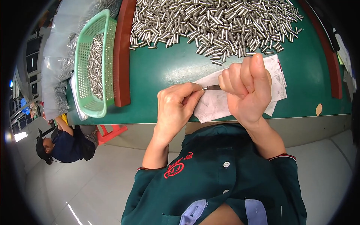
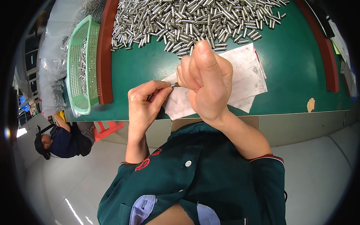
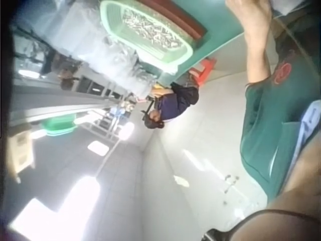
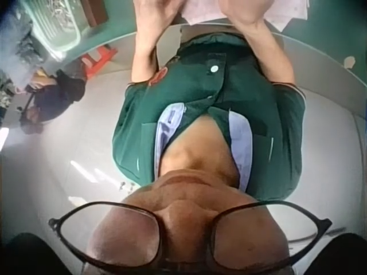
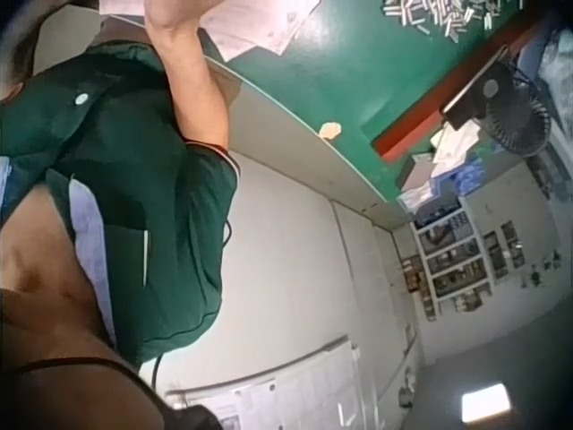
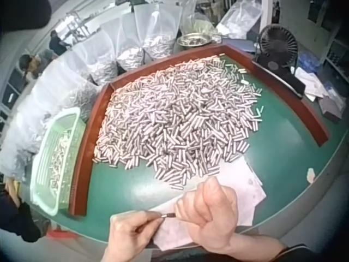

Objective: Inspecting and cleaning small metal pins using a handheld scraper tool at a workbench.

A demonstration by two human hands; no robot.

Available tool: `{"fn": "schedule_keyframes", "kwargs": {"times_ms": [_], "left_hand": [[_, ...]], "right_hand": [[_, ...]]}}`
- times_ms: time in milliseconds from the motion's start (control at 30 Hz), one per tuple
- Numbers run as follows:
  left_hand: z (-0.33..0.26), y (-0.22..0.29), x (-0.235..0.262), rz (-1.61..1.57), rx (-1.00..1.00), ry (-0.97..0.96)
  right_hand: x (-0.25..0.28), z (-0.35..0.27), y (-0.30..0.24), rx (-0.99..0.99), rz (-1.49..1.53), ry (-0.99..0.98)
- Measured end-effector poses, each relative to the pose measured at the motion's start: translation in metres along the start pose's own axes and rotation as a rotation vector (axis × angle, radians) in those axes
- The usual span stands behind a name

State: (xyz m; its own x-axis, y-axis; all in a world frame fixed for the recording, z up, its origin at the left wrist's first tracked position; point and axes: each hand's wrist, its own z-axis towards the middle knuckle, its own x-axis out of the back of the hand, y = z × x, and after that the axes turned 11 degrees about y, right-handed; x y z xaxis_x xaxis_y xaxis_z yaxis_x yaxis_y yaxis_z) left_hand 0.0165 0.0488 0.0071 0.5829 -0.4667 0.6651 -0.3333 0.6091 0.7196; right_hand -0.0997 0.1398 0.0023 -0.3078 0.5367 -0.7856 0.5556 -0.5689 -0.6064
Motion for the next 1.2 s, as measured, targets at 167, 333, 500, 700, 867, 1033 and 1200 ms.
{"fn": "schedule_keyframes", "kwargs": {"times_ms": [167, 333, 500, 700, 867, 1033, 1200], "left_hand": [[0.0, 0.0, -0.001, -0.004, -0.005, -0.001], [-0.001, -0.001, -0.002, -0.04, 0.031, 0.006], [-0.001, -0.001, -0.002, -0.015, -0.004, 0.009], [-0.001, 0.009, 0.003, -0.055, 0.086, 0.028], [0.008, -0.002, 0.013, -1.149, 0.663, -0.178], [0.012, -0.007, 0.014, -1.415, 0.882, -0.223], [0.014, -0.009, 0.012, -1.419, 0.9, -0.208]], "right_hand": [[0.0, 0.002, 0.001, 0.014, -0.034, -0.025], [-0.008, -0.001, 0.002, 0.07, -0.144, -0.037], [-0.016, -0.008, 0.01, 0.169, -0.379, -0.073], [-0.014, -0.011, 0.008, 0.267, -0.403, -0.154], [-0.008, -0.007, 0.006, 0.201, -0.274, -0.089], [-0.01, -0.008, 0.003, 0.133, -0.141, -0.061], [-0.007, -0.006, 0.004, 0.147, -0.154, -0.074]]}}
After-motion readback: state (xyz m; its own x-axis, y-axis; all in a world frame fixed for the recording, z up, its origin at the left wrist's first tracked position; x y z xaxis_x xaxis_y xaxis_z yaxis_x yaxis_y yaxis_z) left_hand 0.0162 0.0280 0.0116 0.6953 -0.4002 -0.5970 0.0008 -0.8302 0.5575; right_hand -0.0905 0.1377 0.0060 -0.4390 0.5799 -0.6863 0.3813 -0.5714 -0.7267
